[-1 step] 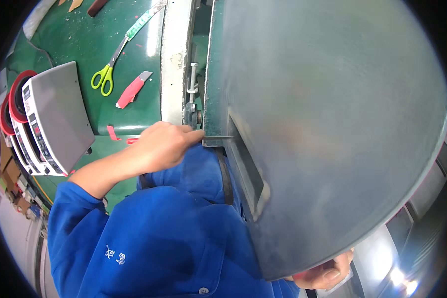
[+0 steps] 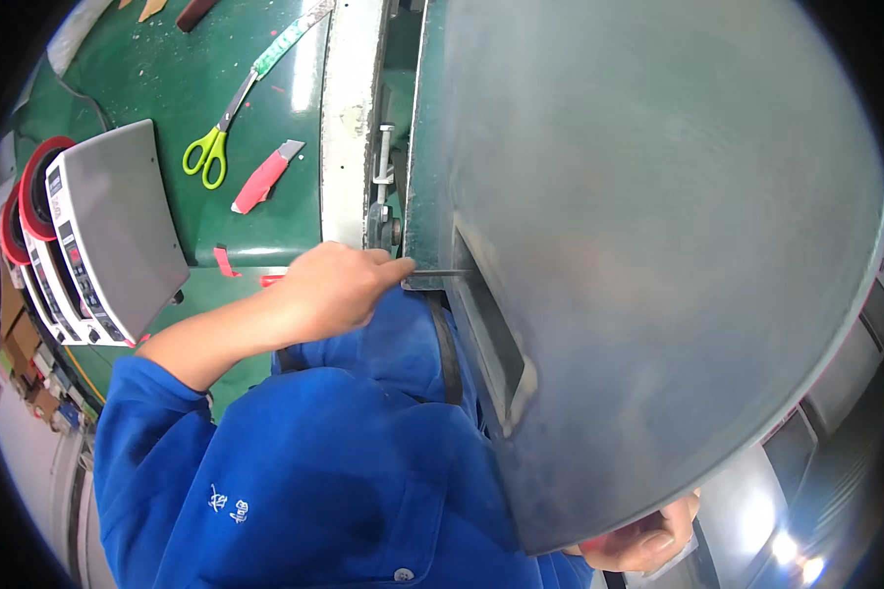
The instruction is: Removing masking tape from a metal enclosure after painting or coating using a utility knife.
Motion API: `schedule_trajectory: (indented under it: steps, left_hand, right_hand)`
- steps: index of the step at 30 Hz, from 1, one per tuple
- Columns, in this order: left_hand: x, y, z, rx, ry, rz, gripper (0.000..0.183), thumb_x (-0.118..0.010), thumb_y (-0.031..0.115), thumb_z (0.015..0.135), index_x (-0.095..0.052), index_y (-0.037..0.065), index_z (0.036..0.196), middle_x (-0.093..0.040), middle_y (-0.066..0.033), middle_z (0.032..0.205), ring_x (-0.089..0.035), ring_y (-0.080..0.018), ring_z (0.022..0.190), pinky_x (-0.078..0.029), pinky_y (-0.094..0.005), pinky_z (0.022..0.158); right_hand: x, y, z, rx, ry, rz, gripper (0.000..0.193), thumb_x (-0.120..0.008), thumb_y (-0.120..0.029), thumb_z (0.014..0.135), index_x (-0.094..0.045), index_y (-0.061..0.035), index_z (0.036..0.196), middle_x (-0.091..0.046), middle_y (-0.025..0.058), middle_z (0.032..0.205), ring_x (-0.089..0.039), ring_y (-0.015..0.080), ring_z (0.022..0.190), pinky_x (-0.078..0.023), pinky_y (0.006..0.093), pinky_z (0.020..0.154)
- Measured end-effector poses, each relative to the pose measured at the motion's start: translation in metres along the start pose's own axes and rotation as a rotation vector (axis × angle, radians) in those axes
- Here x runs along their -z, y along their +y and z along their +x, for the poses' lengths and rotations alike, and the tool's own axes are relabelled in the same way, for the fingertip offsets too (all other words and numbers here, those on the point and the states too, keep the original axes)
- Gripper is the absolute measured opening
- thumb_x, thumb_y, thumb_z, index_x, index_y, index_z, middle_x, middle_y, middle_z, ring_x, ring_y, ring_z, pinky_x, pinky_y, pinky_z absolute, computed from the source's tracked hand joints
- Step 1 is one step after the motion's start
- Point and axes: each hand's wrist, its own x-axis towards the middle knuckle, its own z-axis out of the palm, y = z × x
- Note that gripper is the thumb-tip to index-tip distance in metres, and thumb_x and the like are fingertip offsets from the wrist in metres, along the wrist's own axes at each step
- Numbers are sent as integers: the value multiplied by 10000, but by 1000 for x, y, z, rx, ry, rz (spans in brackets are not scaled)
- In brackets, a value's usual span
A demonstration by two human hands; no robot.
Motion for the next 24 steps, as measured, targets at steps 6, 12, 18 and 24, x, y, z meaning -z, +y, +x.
schedule_trajectory:
  steps: [6, 12, 18, 24]
  left_hand:
    - [-3, -14, -7, -3, 87, -97, 290, -520, 40, 702, -543, 56, 990, -578, -98, 750, -569, -294, 707, -443, -404, 577]
    - [-5, -18, -7, -18, 117, -118, 288, -529, 44, 694, -560, 58, 980, -580, -99, 741, -568, -300, 690, -442, -403, 570]
    - [-3, -15, -8, -12, 105, -83, 268, -527, 57, 702, -560, 53, 969, -574, -99, 729, -569, -296, 673, -438, -402, 554]
    - [5, -8, -5, -5, 67, 8, 263, -518, 63, 706, -562, 66, 965, -553, -89, 693, -565, -291, 648, -435, -399, 537]
  right_hand:
    - [8, 24, -5, 197, 33, -26, 379, -226, -275, 876, -504, -27, 810, -506, 55, 681, -499, 135, 650, -393, 288, 625]
    - [-7, -15, 6, -147, -17, -89, 403, -221, -317, 880, -504, -50, 774, -503, 44, 667, -489, 127, 630, -383, 279, 614]
    - [-5, -10, 5, -170, -8, -43, 421, -225, -357, 871, -492, -57, 742, -498, 39, 653, -477, 118, 604, -377, 285, 592]
    - [-21, -4, 1, 29, 206, -85, 375, -267, -301, 853, -521, -35, 781, -521, 56, 672, -487, 118, 624, -390, 271, 600]
